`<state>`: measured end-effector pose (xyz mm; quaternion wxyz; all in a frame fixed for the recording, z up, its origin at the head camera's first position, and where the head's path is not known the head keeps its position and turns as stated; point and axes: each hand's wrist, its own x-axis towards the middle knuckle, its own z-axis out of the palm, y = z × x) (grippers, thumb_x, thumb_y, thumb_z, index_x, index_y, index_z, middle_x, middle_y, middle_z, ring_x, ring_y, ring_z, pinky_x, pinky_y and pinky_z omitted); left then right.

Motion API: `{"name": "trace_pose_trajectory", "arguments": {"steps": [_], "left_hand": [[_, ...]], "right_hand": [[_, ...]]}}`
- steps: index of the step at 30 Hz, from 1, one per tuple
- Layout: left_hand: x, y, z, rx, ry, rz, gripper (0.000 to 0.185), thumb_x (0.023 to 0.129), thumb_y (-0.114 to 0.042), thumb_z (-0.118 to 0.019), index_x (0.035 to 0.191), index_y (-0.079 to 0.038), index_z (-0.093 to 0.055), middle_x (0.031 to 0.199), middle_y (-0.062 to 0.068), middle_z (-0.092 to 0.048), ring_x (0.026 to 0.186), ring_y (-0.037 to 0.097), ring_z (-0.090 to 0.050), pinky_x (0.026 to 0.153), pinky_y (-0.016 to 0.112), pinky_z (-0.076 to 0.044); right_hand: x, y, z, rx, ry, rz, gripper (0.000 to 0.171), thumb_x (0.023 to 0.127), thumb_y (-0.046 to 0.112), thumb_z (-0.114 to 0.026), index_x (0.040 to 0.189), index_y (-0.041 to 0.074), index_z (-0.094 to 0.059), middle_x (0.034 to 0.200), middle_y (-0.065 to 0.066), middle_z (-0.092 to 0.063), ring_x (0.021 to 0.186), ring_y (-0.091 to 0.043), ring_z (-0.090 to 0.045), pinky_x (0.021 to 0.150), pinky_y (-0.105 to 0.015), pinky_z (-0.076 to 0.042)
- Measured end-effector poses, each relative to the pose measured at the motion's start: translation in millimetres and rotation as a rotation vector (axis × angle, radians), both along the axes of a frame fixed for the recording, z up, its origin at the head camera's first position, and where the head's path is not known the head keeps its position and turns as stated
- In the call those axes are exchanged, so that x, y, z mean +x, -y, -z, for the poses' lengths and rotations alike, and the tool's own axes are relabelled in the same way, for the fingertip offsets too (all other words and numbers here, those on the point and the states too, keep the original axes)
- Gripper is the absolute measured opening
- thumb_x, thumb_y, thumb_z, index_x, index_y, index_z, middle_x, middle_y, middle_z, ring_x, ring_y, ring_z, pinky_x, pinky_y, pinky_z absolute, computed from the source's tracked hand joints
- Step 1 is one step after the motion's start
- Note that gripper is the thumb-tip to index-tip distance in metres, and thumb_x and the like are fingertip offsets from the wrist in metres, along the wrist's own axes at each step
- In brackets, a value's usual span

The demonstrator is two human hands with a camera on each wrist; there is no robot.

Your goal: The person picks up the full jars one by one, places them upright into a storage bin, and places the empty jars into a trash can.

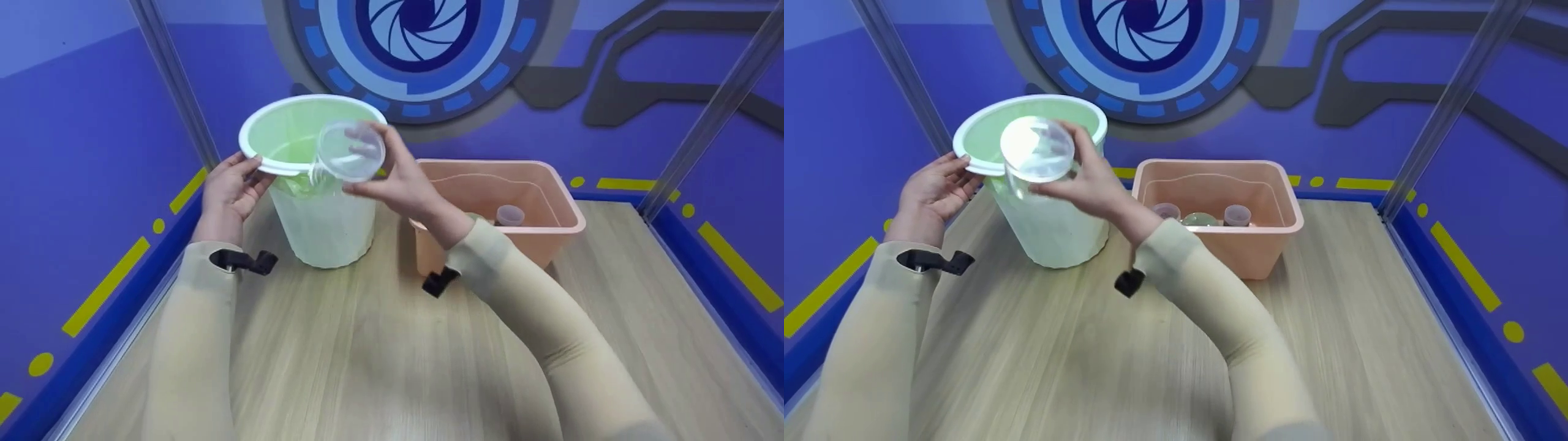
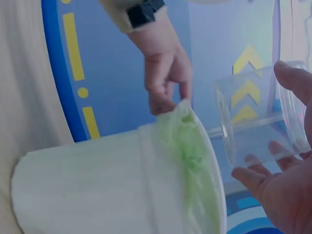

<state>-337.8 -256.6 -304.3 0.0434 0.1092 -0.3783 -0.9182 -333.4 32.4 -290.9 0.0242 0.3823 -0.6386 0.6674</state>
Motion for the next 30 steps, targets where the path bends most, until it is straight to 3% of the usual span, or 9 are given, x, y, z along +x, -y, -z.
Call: {"name": "trace_pose_trajectory", "arguments": {"steps": [6,12,23,30], "left_hand": [[-2.4,0,3.1,0.006,-0.004,0.017,0.069,0.098,0.008,-0.059,0.160,-0.008,-0.034,0.089,0.009,-0.070,0.077,0.020,-0.071,0.068,0.030,-0.066],[-2.2,0,2.7,-0.001,-0.010,0.020,0.069,0.098,0.007,-0.059,0.160,-0.009,-0.035,0.091,0.008,-0.069,0.078,0.020,-0.071,0.068,0.030,-0.066],[-1.4,0,1.9,0.001,-0.017,0.013,0.068,0.098,0.008,-0.059,0.160,-0.009,-0.035,0.091,0.009,-0.070,0.079,0.020,-0.072,0.069,0.030,-0.067],[-1.0,1,1.9,-0.016,-0.011,0.007,0.068,0.098,0.007,-0.059,0.160,-0.010,-0.035,0.094,0.008,-0.069,0.080,0.019,-0.071,0.070,0.029,-0.066]], "right_hand": [[-31.2,12,-11.8,0.044,0.043,0.154,0.092,0.079,0.002,-0.084,0.154,0.018,-0.032,0.151,-0.005,-0.047,0.136,-0.021,-0.051,0.117,-0.044,-0.046],[-50.5,22,-13.9,0.104,0.127,0.241,0.093,0.084,0.009,-0.084,0.157,0.026,-0.029,0.154,0.000,-0.045,0.142,-0.022,-0.048,0.118,-0.048,-0.047],[-55.1,30,-13.9,0.274,0.155,0.334,0.094,0.085,0.016,-0.085,0.158,0.020,-0.026,0.157,-0.005,-0.045,0.147,-0.026,-0.045,0.120,-0.042,-0.046],[-56.6,29,-12.3,0.253,0.217,0.304,0.096,0.088,0.017,-0.083,0.162,0.022,-0.022,0.162,-0.009,-0.041,0.146,-0.027,-0.047,0.117,-0.036,-0.049]]}}
